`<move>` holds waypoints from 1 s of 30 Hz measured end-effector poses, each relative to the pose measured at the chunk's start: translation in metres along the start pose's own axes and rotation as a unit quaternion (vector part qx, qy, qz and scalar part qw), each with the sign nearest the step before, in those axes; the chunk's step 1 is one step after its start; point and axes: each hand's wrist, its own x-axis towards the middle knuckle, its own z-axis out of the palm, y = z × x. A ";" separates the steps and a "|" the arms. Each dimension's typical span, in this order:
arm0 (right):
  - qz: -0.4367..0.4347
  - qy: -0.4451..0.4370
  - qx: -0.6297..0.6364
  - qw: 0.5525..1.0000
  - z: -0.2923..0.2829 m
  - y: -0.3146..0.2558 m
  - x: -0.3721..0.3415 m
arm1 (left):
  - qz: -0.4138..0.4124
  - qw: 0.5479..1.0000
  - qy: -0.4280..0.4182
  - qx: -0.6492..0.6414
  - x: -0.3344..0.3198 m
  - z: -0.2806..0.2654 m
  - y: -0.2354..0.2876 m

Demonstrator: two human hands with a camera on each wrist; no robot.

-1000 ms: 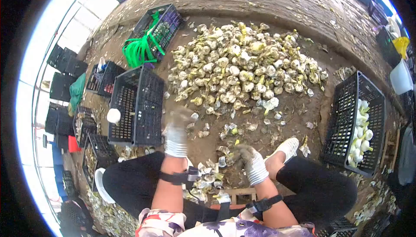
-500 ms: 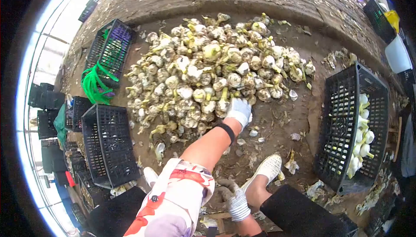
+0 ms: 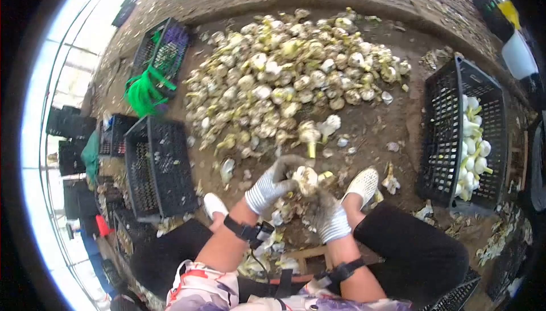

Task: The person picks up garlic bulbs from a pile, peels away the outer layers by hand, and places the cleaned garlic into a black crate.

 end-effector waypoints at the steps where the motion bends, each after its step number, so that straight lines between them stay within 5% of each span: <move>1: 0.042 0.009 0.041 0.998 0.024 -0.010 -0.019 | -0.008 0.999 0.002 -0.045 -0.025 0.000 -0.009; 2: 0.067 -0.061 0.062 0.994 0.028 -0.009 -0.021 | -0.014 0.998 0.018 -0.066 -0.049 0.007 -0.007; 4: -0.026 -0.139 -0.095 0.985 0.042 -0.008 -0.041 | -0.017 0.994 0.092 -0.049 -0.085 0.008 -0.007; 8: -0.074 -0.165 -0.236 0.955 0.052 -0.001 -0.069 | 0.037 0.977 0.190 0.092 -0.129 0.039 0.016; 11: -0.116 -0.191 -0.214 0.951 0.061 0.011 -0.078 | 0.059 0.894 0.243 0.371 -0.142 0.051 0.016; 12: -0.135 -0.208 -0.183 0.951 0.063 0.014 -0.081 | 0.075 0.873 0.255 0.409 -0.145 0.056 0.019; 13: -0.163 -0.169 -0.313 0.920 0.059 0.008 -0.088 | 0.089 0.850 0.268 0.445 -0.149 0.063 0.021; 18: -0.115 -0.156 -0.311 0.931 0.058 0.016 -0.088 | 0.121 0.788 0.288 0.531 -0.160 0.059 0.016; 23: -0.072 -0.158 -0.329 0.928 0.066 0.017 -0.099 | 0.126 0.823 0.301 0.465 -0.170 0.052 0.020; 24: -0.077 -0.155 -0.332 0.927 0.066 0.019 -0.100 | 0.108 0.862 0.302 0.393 -0.172 0.051 0.019; 28: -0.181 -0.189 -0.419 0.869 0.073 0.026 -0.116 | 0.081 0.964 0.253 -0.019 -0.175 0.029 -0.009; 30: -0.145 -0.189 -0.343 0.909 0.069 0.032 -0.114 | 0.027 0.931 0.148 -0.333 -0.174 0.018 -0.017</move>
